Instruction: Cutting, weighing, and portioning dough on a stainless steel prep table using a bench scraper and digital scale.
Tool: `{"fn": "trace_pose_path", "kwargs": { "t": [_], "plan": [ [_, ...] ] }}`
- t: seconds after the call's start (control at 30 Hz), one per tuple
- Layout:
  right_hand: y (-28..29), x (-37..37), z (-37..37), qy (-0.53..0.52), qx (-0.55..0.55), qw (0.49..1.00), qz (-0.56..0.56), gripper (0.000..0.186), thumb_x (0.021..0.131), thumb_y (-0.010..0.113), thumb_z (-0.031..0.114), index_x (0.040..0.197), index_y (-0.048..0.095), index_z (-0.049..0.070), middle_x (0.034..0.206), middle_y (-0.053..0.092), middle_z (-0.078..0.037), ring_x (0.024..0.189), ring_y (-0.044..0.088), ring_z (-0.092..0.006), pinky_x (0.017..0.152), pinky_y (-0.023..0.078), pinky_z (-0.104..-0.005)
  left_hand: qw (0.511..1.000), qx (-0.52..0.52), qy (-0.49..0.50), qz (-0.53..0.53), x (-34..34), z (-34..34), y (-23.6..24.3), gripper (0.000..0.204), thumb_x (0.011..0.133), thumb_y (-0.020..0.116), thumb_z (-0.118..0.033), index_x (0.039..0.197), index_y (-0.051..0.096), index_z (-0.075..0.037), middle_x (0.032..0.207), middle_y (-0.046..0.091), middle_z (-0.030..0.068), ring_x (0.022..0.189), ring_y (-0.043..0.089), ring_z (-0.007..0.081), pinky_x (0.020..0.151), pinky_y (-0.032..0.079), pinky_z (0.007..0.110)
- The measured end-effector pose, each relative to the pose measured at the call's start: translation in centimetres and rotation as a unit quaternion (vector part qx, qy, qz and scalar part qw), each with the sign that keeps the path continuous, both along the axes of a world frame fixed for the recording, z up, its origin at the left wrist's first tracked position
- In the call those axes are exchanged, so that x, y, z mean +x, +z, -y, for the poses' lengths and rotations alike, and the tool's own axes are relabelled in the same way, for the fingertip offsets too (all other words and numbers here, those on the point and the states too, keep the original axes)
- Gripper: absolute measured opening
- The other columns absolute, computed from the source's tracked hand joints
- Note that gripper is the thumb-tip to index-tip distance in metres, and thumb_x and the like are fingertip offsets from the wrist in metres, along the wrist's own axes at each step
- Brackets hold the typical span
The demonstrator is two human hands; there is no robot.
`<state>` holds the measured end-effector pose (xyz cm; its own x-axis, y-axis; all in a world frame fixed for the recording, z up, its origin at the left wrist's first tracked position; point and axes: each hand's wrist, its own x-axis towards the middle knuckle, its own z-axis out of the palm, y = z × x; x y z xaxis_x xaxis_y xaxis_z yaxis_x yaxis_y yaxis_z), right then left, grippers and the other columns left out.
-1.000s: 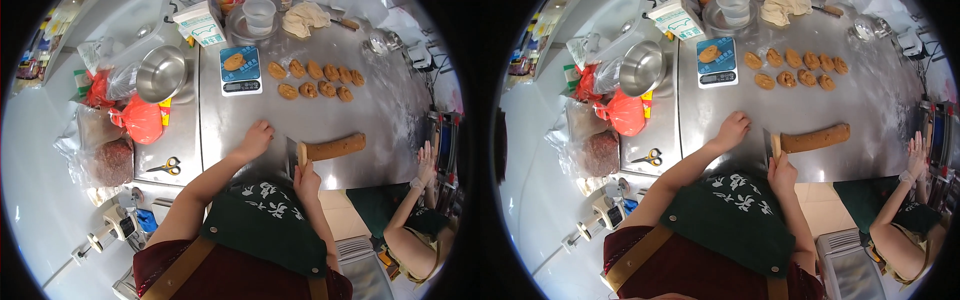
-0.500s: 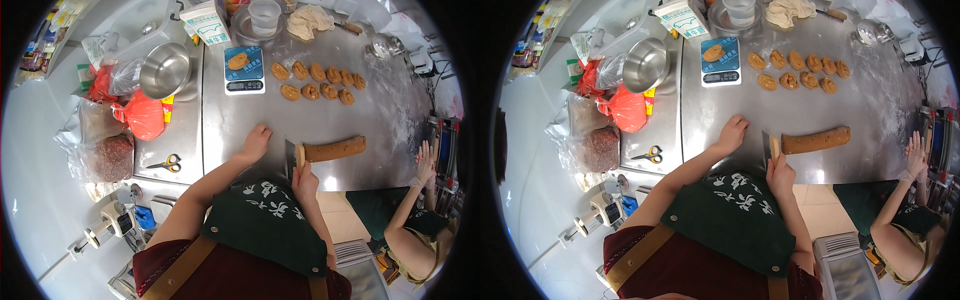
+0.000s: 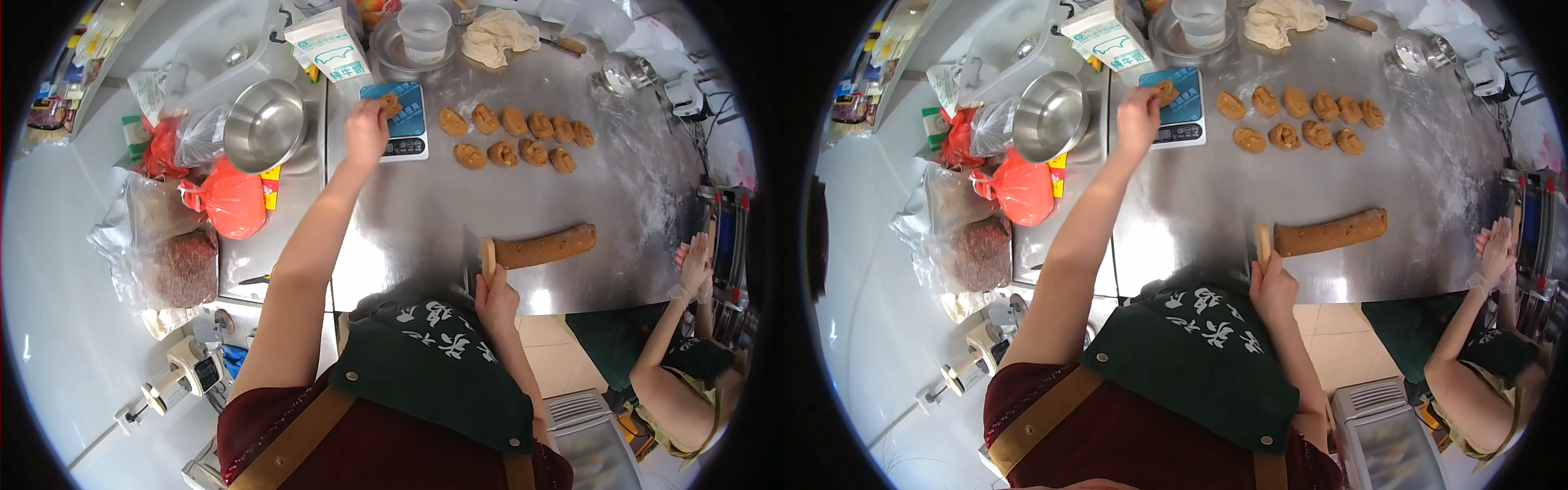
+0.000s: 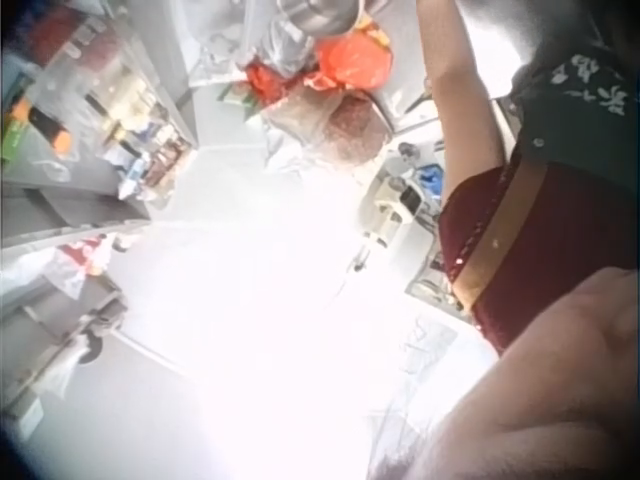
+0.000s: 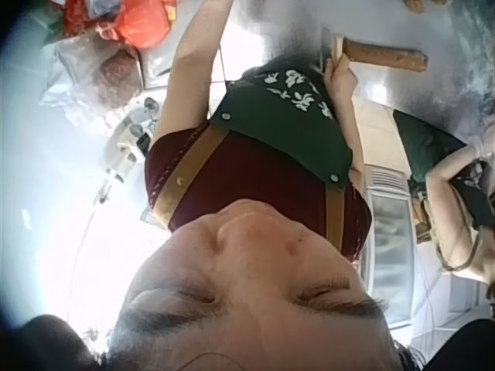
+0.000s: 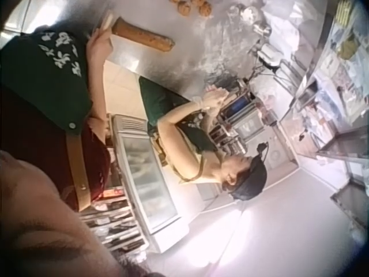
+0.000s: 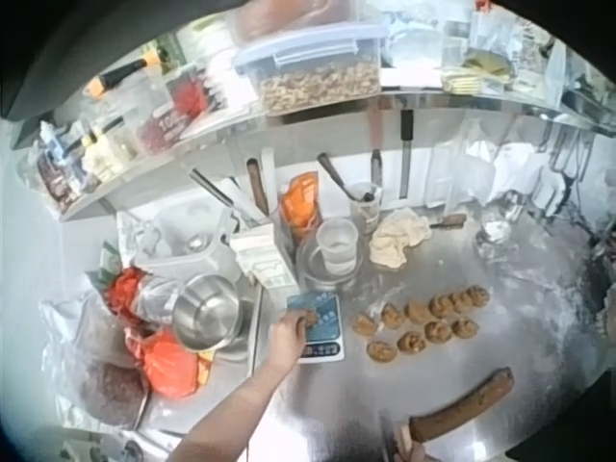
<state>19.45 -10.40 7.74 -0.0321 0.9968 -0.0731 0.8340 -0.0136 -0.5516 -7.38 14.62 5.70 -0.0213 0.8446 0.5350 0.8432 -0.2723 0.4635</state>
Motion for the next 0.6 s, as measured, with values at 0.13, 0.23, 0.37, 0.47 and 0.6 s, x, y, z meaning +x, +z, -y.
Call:
{"fn": "trace_pose_path", "kwargs": {
  "t": [0.13,0.23,0.37,0.47,0.6],
  "plan": [
    [0.5,0.0,0.1,-0.002,-0.003,1.000,-0.011,0.034,0.083,0.058,0.017,0.108,0.045,-0.002,0.061,0.058,-0.017,0.051,0.058,-0.0349,0.047,0.046,-0.0419,0.995,0.000,-0.034,-0.097,-1.5,-1.4,-1.3,0.021,0.071,0.057,0.005,0.087,0.068,-0.003,0.096,0.064,0.0134,0.078,0.058,0.0285,0.073,0.048,0.036],
    [1.4,0.3,0.4,-0.016,-0.007,1.000,-0.010,0.034,0.083,0.058,0.016,0.108,0.045,-0.002,0.062,0.058,-0.018,0.051,0.058,-0.0354,0.047,0.046,-0.0425,0.993,0.013,-0.027,-0.114,-1.1,-0.3,-2.4,0.035,0.068,0.057,0.005,0.102,0.064,-0.002,0.118,0.055,0.0176,0.094,0.053,0.0323,0.084,0.044,0.039],
    [2.5,1.5,0.8,-0.063,0.008,0.997,-0.036,0.034,0.084,0.057,0.015,0.109,0.043,-0.002,0.061,0.057,-0.019,0.052,0.057,-0.0380,0.047,0.045,-0.0447,0.999,-0.040,-0.004,-0.023,-0.3,2.8,-2.3,0.042,0.073,0.057,0.002,0.115,0.057,-0.002,0.131,0.043,0.0215,0.104,0.048,0.0364,0.090,0.040,0.042],
    [3.2,2.6,1.1,-0.133,0.014,0.990,-0.032,0.033,0.084,0.056,0.015,0.110,0.042,-0.003,0.065,0.058,-0.021,0.054,0.057,-0.0402,0.048,0.044,-0.0460,0.999,-0.033,0.005,0.025,0.0,7.2,-1.9,0.043,0.078,0.057,-0.002,0.120,0.052,-0.003,0.131,0.040,0.0230,0.109,0.046,0.0377,0.091,0.040,0.042],
    [3.3,3.2,0.7,-0.168,-0.001,0.984,-0.063,0.033,0.085,0.053,0.014,0.111,0.041,-0.003,0.071,0.058,-0.024,0.060,0.057,-0.0425,0.052,0.045,-0.0475,0.992,-0.115,-0.023,0.054,0.6,13.2,-2.3,0.032,0.080,0.057,-0.005,0.112,0.056,-0.002,0.128,0.043,0.0202,0.111,0.045,0.0358,0.091,0.040,0.040]
  ]
}}
